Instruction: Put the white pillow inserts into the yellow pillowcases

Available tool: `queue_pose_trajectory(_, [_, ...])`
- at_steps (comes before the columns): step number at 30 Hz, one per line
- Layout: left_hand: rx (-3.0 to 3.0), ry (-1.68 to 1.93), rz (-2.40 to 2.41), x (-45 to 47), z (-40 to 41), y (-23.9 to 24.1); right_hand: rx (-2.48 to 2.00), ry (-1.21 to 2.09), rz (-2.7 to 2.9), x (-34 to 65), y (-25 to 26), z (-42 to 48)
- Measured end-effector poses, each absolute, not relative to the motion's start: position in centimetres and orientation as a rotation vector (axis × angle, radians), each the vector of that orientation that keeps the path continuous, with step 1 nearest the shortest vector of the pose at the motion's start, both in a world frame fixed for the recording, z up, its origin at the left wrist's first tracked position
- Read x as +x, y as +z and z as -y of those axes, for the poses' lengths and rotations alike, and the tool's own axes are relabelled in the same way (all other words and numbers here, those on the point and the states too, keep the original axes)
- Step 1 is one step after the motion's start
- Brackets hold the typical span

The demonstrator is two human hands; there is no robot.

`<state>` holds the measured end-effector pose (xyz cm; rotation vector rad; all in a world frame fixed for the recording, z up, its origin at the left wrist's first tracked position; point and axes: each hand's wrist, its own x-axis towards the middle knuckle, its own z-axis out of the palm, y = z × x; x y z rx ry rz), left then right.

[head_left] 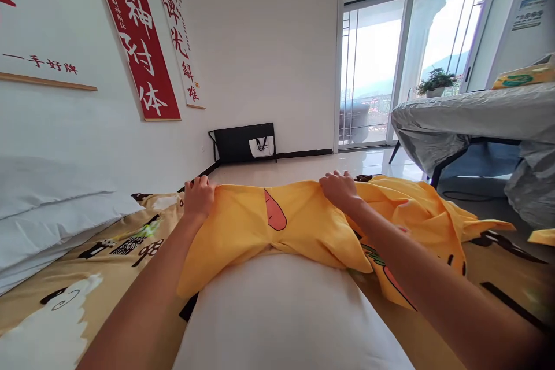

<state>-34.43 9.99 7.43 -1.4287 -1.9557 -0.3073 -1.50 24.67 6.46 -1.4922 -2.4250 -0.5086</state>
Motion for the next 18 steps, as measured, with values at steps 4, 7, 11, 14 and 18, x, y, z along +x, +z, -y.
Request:
queue_pose_trajectory(4, [-1.417,-0.467,2.065,-33.7,-12.1,4.4,-1.506,-0.435,2.417,-3.8,4.4,-24.7])
queue_pose_trajectory(7, [-1.849,-0.685,1.987,-30.7,-12.0,2.7,-1.232,-0.181,2.438,-6.4,3.1,-21.6])
queue_pose_trajectory(11, [-2.482,-0.757,2.050,-28.4,-11.1,-1.1,-0.743,0.424,2.656,-8.0,0.4,-17.4])
queue_pose_trajectory(14, [-2.218,-0.755,2.415,-30.1,-10.0,-4.2,-0.839,0.543,2.648,-6.6,-2.1,-16.9])
queue_pose_trajectory(18, [-1.933,-0.783,2.657,-33.6,-5.2,-6.3,-1.214,0.516,2.495,-2.4,-4.2,-17.0])
